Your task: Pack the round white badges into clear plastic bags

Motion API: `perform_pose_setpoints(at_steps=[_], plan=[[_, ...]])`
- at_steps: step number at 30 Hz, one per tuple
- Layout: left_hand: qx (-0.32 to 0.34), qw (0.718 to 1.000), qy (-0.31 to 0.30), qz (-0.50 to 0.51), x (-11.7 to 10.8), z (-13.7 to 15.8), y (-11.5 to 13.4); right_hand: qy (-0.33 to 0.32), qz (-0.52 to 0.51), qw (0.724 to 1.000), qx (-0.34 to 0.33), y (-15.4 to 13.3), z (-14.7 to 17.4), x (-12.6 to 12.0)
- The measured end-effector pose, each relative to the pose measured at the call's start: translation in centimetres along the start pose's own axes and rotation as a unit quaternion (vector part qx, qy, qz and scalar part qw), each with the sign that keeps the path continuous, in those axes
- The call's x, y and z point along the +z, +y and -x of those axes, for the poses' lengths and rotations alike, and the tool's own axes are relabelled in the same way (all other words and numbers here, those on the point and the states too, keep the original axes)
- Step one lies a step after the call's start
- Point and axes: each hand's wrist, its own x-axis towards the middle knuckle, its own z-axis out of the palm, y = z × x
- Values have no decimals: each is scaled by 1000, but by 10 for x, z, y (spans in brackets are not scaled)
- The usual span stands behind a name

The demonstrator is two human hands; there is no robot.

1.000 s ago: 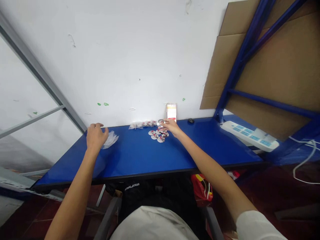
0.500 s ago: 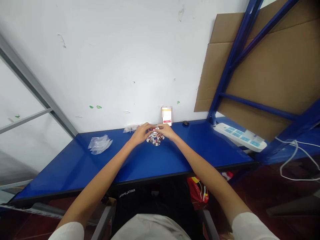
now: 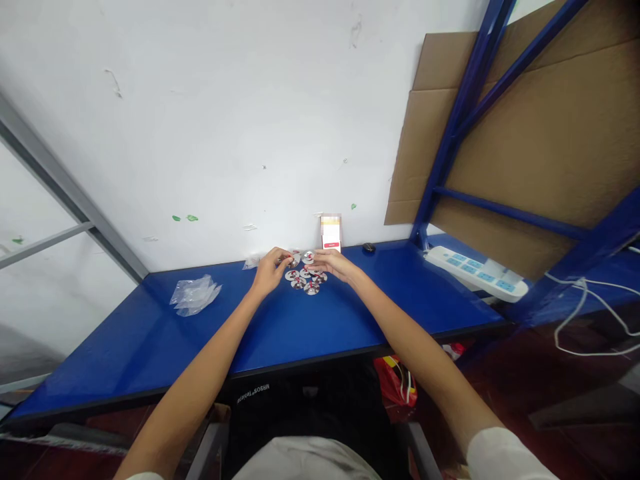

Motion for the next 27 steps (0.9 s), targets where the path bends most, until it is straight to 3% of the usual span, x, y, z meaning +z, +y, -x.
perform_pose_setpoints(at_steps=[4,9,13,16,18,23,27], plan=[[-1,998,-53,-39,-12,-2,-15,-1,-54,998,9,-2,-2,-5],[-20,984,-169,-59,-20,-1,-28,34,-77,996,6,-1,-6,-12],[-38,976,-207,-48,-24,-1,-31,81,-13,997,-2,4,-12,-19],[-39,974,-218,-38,-26,-1,-28,110,102,988,-21,8,-17,-25],[-33,973,-228,-29,-26,-1,-25,125,224,965,-54,11,-20,-28],[-35,966,-252,-52,-27,-1,-17,114,501,841,-169,19,-23,-34],[-46,961,-256,-93,-30,-2,-11,88,542,814,-189,25,-24,-35]])
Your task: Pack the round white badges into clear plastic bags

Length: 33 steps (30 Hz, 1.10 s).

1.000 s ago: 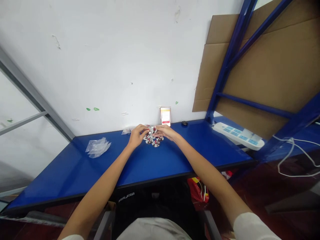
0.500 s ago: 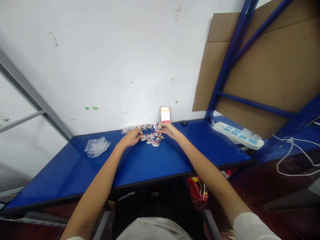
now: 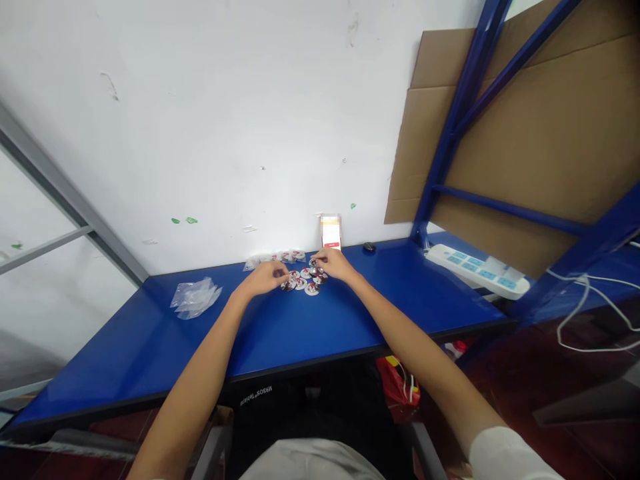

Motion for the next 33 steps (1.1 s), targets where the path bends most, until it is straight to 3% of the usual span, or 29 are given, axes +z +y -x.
perform_pose_setpoints(at_steps=[9,19,33], plan=[[11,995,74,-64,2,-4,-11,68,50,995,-49,-2,2,-9],[-11,994,76,-82,1,-2,-14,-11,15,995,-94,-2,1,9],[0,994,83,-73,8,-4,-14,0,-79,997,-21,-1,1,16]])
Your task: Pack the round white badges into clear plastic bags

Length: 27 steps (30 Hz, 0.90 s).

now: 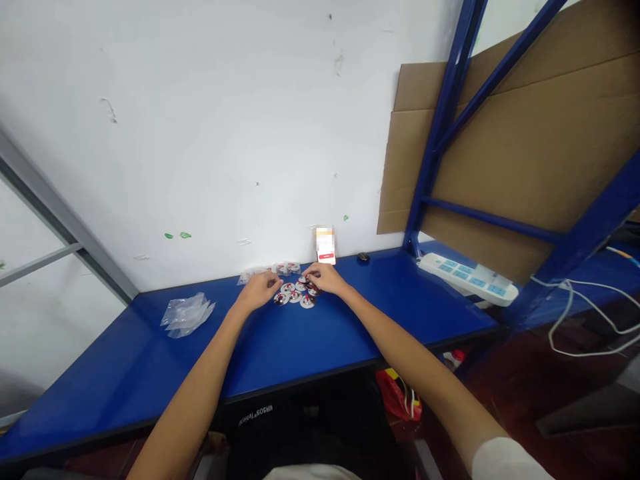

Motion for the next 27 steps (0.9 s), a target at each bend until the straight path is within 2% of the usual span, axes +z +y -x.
perform_pose_setpoints(at_steps=[8,16,20,24,27], plan=[[-6,1000,-3,1,-4,1,5,22,71,997,-2,9,0,-5],[-28,999,11,-26,-4,0,2,1,91,996,19,7,0,-7],[-97,991,75,-60,-10,0,-6,-16,93,995,29,4,1,-9],[-176,966,163,-98,-18,5,-25,-14,89,995,39,1,1,-12],[-223,952,161,-134,-19,9,-45,-16,87,995,37,2,1,-12]])
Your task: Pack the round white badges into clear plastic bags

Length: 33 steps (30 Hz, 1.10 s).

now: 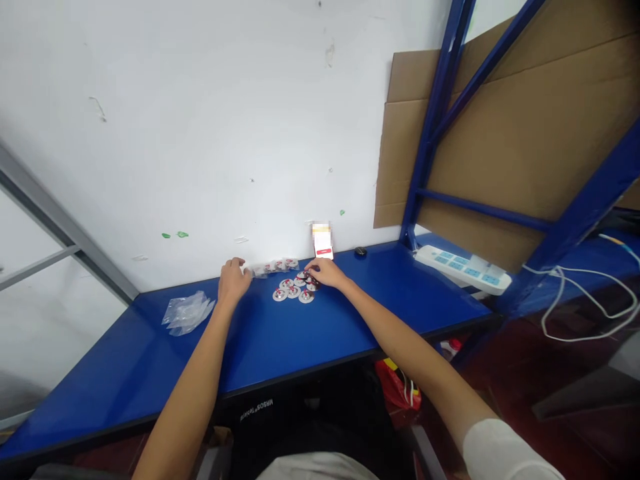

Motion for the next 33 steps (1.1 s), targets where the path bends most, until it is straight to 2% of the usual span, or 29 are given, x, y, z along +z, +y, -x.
perform_pose_setpoints(at_steps=[5,12,33], plan=[[-19,997,-58,-50,12,-3,-24,-3,5,1000,-5,2,-1,1],[-1,994,-87,-65,18,-4,-37,-20,-2,1000,-10,0,0,0],[-10,994,-97,-43,23,-5,-38,-27,-1,1000,0,-5,2,-1]])
